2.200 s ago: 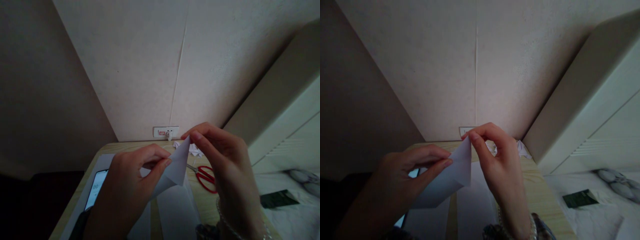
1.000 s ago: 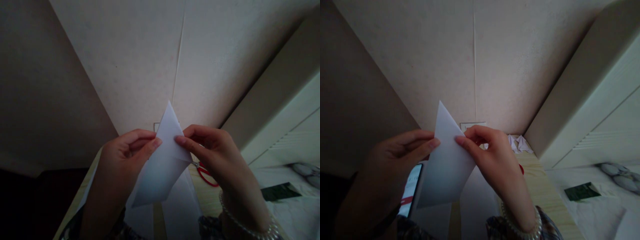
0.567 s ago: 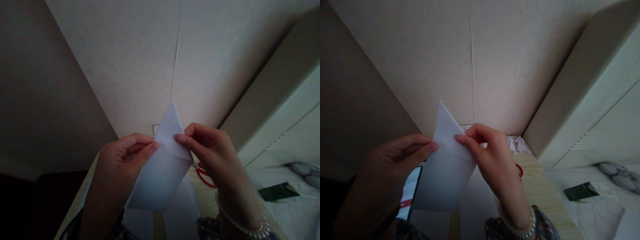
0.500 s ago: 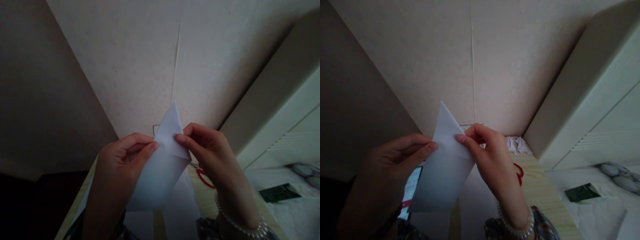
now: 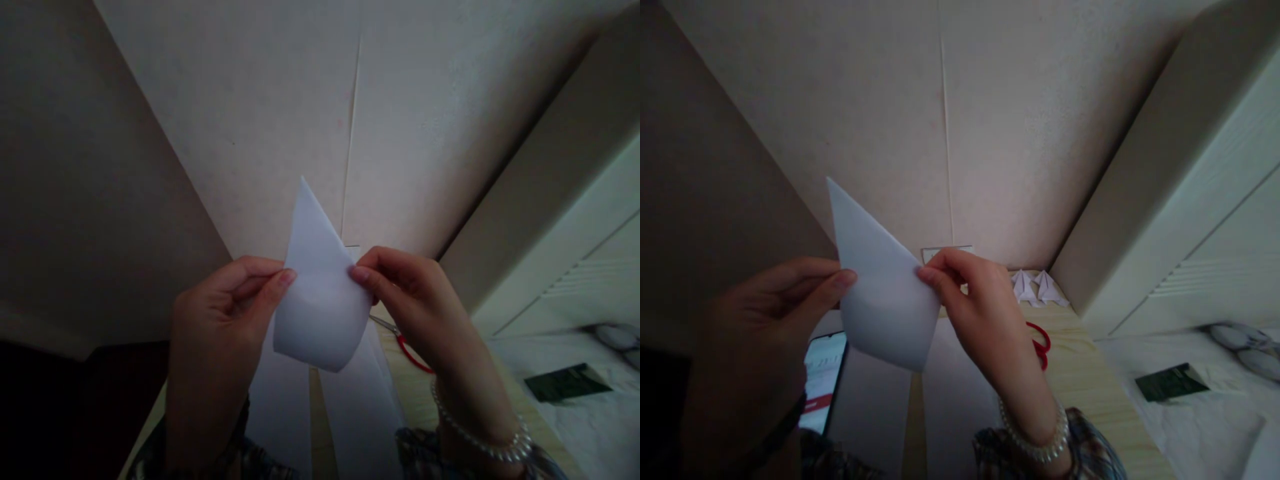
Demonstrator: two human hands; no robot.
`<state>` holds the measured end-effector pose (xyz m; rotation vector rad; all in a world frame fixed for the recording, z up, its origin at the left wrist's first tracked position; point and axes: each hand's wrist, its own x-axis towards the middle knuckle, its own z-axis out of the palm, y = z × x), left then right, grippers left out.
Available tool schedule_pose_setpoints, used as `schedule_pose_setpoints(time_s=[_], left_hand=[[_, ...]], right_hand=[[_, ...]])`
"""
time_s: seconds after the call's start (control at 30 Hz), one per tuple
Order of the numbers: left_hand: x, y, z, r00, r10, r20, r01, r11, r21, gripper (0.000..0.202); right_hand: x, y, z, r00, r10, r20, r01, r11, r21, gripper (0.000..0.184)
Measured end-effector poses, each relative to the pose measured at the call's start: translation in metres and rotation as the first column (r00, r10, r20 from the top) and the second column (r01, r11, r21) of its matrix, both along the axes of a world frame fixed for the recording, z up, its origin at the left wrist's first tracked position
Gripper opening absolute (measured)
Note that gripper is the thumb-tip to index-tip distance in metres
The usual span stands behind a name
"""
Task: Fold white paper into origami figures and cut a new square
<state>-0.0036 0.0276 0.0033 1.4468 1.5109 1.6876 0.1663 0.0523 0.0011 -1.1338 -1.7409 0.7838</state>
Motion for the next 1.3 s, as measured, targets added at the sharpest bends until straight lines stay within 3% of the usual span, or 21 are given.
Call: schedule_pose_setpoints(time_s=[0.2,0.27,0.37,0.4,0.53,0.6,0.7,0.8,0.83,0.93,1.0,1.07,1.2,1.3], left_hand=[[-0.003,0.003,0.0,0.998,0.044,-0.037,-0.046,0.997,-0.064,0.005],[-0.005,0.007,-0.004,1.0,-0.004,-0.018,0.003,0.997,-0.075,0.005],[-0.006,0.015,-0.009,0.978,-0.209,-0.018,0.204,0.969,-0.138,0.005],[-0.006,0.016,-0.009,0.961,-0.276,-0.015,0.27,0.95,-0.158,0.005],[-0.003,0.016,-0.008,0.853,-0.52,0.038,0.515,0.83,-0.213,0.012],[-0.001,0.013,-0.006,0.805,-0.588,0.075,0.586,0.77,-0.252,0.014],[0.001,0.01,-0.002,0.733,-0.674,0.094,0.663,0.678,-0.317,0.016],[0.005,0.008,-0.001,0.645,-0.756,0.107,0.733,0.574,-0.365,0.017],[0.007,0.007,-0.001,0.616,-0.779,0.118,0.754,0.54,-0.374,0.017],[0.013,0.006,-0.002,0.566,-0.812,0.146,0.805,0.505,-0.311,0.018],[0.015,0.006,-0.003,0.558,-0.814,0.163,0.812,0.496,-0.308,0.018],[0.013,0.006,-0.003,0.596,-0.786,0.164,0.781,0.52,-0.345,0.015],[0.004,0.004,-0.002,0.747,-0.657,0.102,0.637,0.663,-0.393,0.026],[0.002,0.0,0.0,0.782,-0.617,0.088,0.613,0.737,-0.284,0.026]], right_hand=[[0.002,0.002,-0.002,0.991,0.059,0.118,-0.058,0.998,-0.008,0.018],[0.008,0.005,-0.004,0.989,0.072,0.131,-0.07,0.997,-0.016,0.02],[0.019,0.007,-0.006,0.992,0.113,0.06,-0.117,0.991,0.059,0.019],[0.023,0.007,-0.006,0.992,0.123,0.034,-0.126,0.986,0.112,0.016],[0.03,0.001,-0.002,0.986,0.158,0.061,-0.169,0.935,0.31,0.049],[0.029,-0.004,0.0,0.985,0.163,0.063,-0.175,0.919,0.352,0.051],[0.025,-0.009,0.002,0.96,0.275,-0.047,-0.246,0.914,0.323,0.05],[0.021,-0.011,0.0,0.863,0.422,-0.278,-0.362,0.9,0.242,0.052],[0.02,-0.011,-0.001,0.838,0.434,-0.33,-0.384,0.9,0.208,0.046],[0.018,-0.01,-0.001,0.824,0.388,-0.412,-0.35,0.922,0.168,0.022],[0.018,-0.011,0.001,0.833,0.325,-0.448,-0.266,0.945,0.191,0.019],[0.017,-0.012,0.004,0.85,0.245,-0.466,-0.171,0.966,0.195,0.019],[0.015,-0.012,0.007,0.927,0.053,-0.37,0.007,0.987,0.159,0.017],[0.012,-0.012,0.007,0.96,-0.069,-0.273,0.101,0.989,0.107,0.017]])
